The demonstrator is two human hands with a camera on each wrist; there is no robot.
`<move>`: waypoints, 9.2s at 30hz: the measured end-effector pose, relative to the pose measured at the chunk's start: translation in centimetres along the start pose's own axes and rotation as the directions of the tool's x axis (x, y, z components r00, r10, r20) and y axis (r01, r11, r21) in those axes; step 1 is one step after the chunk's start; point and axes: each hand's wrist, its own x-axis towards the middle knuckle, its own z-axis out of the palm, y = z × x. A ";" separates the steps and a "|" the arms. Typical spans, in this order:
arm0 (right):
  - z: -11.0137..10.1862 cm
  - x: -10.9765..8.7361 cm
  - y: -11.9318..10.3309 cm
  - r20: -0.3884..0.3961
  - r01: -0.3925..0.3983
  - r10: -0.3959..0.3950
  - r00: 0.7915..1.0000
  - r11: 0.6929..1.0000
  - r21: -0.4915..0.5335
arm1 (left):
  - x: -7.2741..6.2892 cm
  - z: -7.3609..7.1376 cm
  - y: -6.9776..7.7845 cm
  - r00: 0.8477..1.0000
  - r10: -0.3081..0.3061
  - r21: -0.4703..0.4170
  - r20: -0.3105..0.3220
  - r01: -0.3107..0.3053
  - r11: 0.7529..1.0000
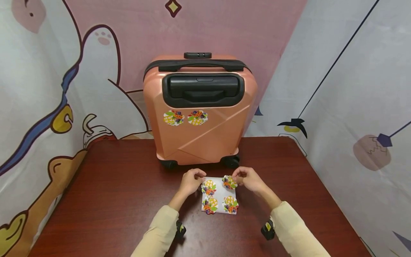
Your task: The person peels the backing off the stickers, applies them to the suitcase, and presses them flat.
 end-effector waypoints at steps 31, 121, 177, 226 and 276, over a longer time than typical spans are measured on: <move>2.9 1.6 -2.8 0.058 0.094 -0.097 0.994 0.994 0.059 | -0.2 0.2 1.2 0.996 0.073 -0.051 0.053 -0.071 0.996; 10.3 7.1 -16.6 -0.246 0.337 -0.331 0.911 0.941 -0.019 | 1.1 -13.7 5.2 0.819 0.226 0.017 -0.528 -0.256 0.967; 12.6 8.1 -18.2 -0.563 0.355 -0.481 0.672 0.877 -0.325 | 2.2 -13.7 6.2 0.647 0.359 0.223 -0.672 -0.286 0.932; 10.4 7.7 -18.4 -0.209 0.454 -0.438 0.874 0.891 0.030 | 1.3 -15.5 4.7 0.878 0.256 -0.137 -0.404 -0.335 0.932; 10.3 7.4 -18.6 -0.095 0.469 -0.459 0.883 0.873 0.138 | 1.2 -15.6 4.7 0.857 0.328 0.007 -0.397 -0.355 0.935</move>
